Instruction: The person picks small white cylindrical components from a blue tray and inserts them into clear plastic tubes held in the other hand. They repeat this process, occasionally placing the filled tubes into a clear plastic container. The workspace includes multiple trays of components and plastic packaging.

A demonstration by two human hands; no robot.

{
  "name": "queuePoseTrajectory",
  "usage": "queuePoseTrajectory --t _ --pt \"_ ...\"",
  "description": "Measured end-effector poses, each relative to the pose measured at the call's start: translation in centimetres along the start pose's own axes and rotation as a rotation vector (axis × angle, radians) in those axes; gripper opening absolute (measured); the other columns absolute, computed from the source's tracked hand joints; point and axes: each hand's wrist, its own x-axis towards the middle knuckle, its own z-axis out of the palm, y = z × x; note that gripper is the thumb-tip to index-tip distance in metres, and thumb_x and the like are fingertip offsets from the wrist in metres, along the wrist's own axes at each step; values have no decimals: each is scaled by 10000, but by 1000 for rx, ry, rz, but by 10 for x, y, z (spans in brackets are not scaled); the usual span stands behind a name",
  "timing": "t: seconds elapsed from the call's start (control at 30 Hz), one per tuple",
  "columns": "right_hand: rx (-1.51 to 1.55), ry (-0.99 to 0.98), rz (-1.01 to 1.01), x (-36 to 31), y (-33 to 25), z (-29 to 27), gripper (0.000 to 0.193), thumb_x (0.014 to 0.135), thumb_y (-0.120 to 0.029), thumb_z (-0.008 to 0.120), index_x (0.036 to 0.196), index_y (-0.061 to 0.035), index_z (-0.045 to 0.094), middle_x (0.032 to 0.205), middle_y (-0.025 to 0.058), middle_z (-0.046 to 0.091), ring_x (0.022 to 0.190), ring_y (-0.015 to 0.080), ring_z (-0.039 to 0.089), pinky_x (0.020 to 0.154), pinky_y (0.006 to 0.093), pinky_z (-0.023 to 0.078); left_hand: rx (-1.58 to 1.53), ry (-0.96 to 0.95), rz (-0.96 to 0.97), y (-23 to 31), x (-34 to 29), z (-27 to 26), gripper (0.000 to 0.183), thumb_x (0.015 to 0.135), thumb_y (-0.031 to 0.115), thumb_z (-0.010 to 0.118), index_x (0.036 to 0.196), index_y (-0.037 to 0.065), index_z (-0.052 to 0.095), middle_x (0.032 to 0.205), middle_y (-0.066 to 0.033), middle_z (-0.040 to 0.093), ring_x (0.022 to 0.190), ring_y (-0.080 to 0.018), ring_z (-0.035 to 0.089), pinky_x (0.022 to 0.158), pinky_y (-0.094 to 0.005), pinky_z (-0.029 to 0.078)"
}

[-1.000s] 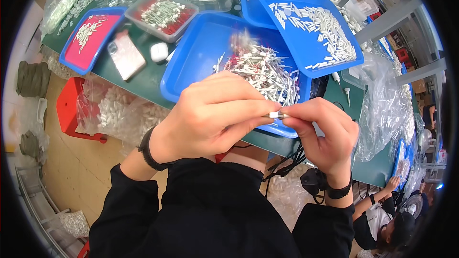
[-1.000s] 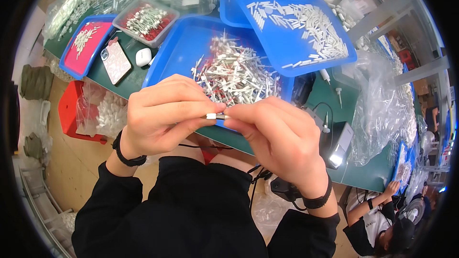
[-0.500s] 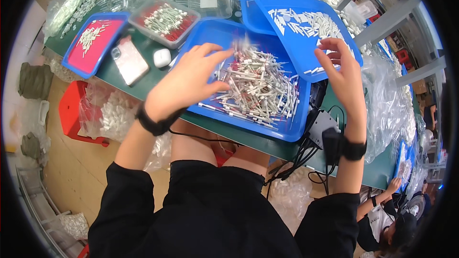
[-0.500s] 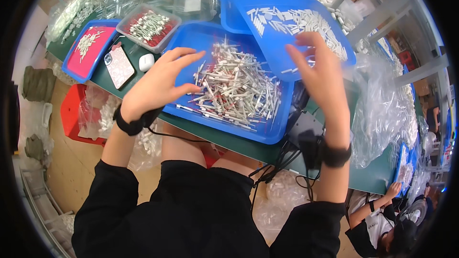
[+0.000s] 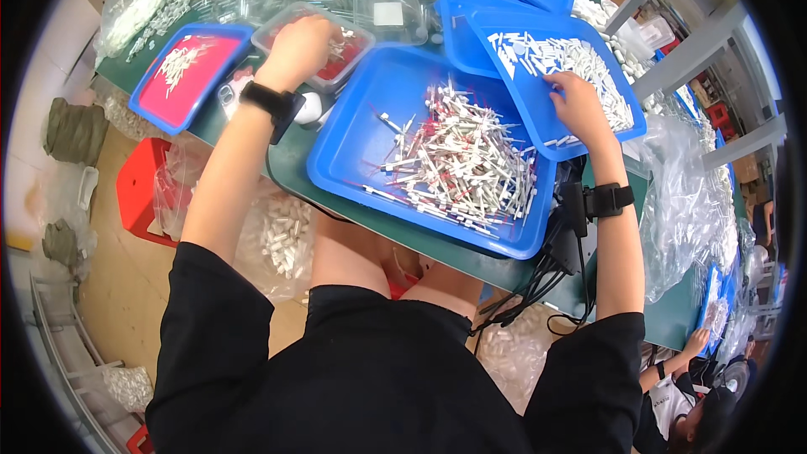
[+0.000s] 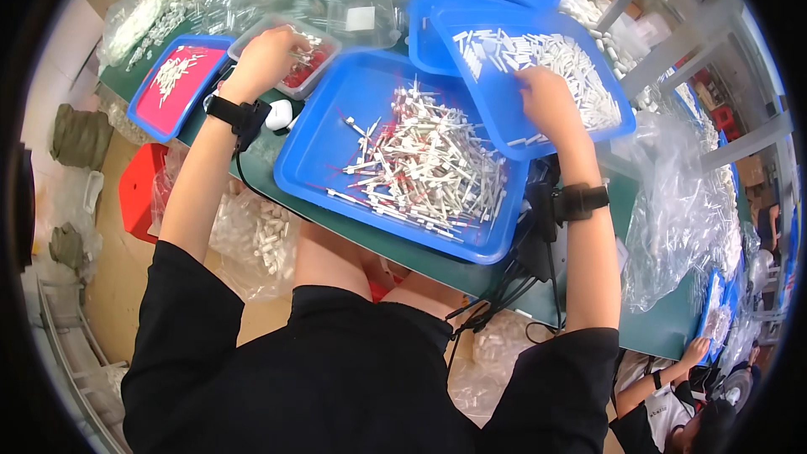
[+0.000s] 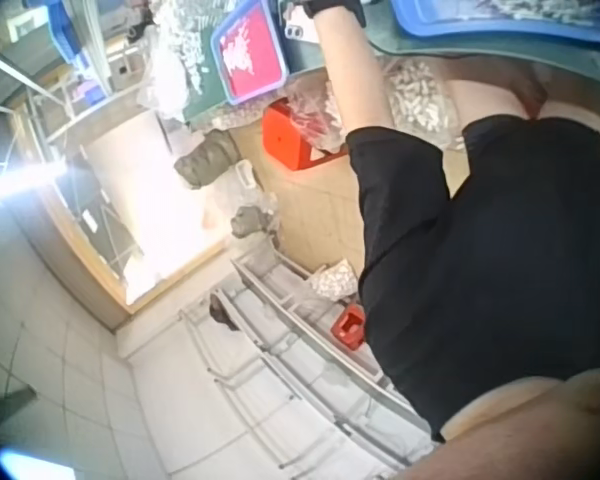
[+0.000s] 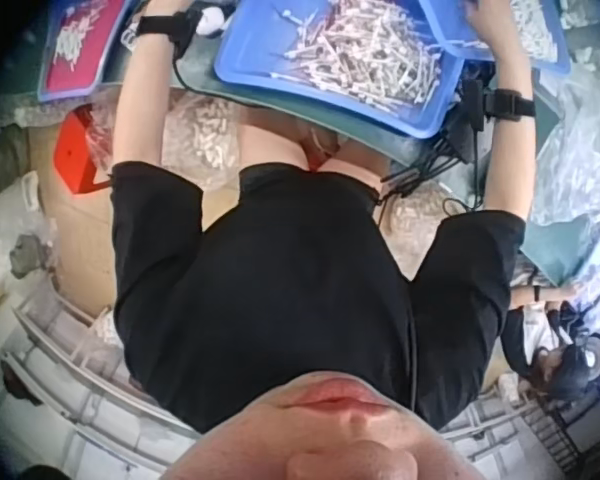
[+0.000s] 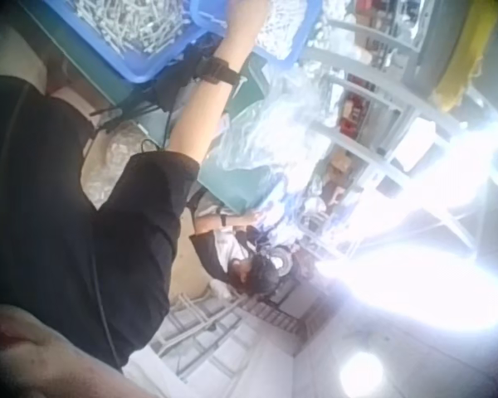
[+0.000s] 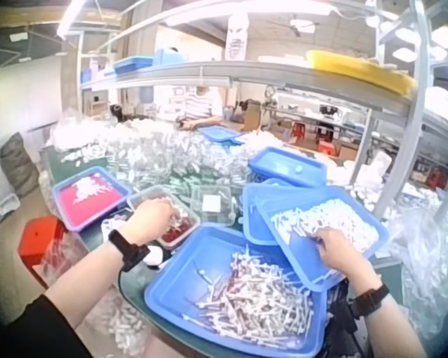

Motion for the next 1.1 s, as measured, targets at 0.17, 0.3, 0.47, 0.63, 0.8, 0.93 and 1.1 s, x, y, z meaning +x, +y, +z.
queuePoseTrajectory --t 0.17,0.3,0.47,0.63,0.8,0.93,1.1 --pt "-18 24 47 -8 8 -2 258 787 27 587 1027 -9 676 985 172 676 921 309 661 824 375 517 80 7 -23 3 1 -2 160 804 86 625 943 65 701 966 -165 671 960 -324 639 819 -418 503" --pt "-84 28 85 -9 2 -10 178 798 18 585 961 -2 651 929 157 683 873 305 665 767 386 514 91 335 89 -4 -4 2 188 846 110 598 1003 44 681 875 -146 665 870 -305 650 770 -404 511" --pt "-32 225 170 -23 -27 -34 163 863 -74 590 1026 -70 597 878 144 696 813 290 670 689 374 499 -816 267 -141 52 -21 -44 162 920 119 600 1047 20 621 961 -98 650 867 -175 640 792 -302 511" --pt "569 168 77 -51 -126 -86 149 897 -95 626 1033 -36 618 878 68 724 789 121 667 659 237 483 -1791 151 15 119 -56 -70 126 952 95 555 1050 17 561 1055 -144 634 882 -193 639 819 -330 517" --pt "890 118 7 -75 -176 -78 128 832 -73 720 952 -28 713 855 30 720 761 85 654 643 228 495 -2025 89 71 165 -85 -67 85 946 62 552 1025 31 554 1068 -161 630 896 -203 649 831 -331 525" --pt "1011 131 131 -88 -179 -78 130 831 -56 722 951 -7 719 857 54 713 733 81 639 636 214 501 -2099 124 -2 180 -95 -61 100 944 47 552 1042 29 545 1074 -166 631 902 -218 665 834 -341 541" --pt "1050 150 156 -95 -177 -73 124 830 -35 724 944 13 717 854 63 705 705 79 631 605 201 501 -2123 151 -3 191 -102 -51 105 941 44 561 1042 26 537 1056 -168 642 906 -231 673 834 -364 556"
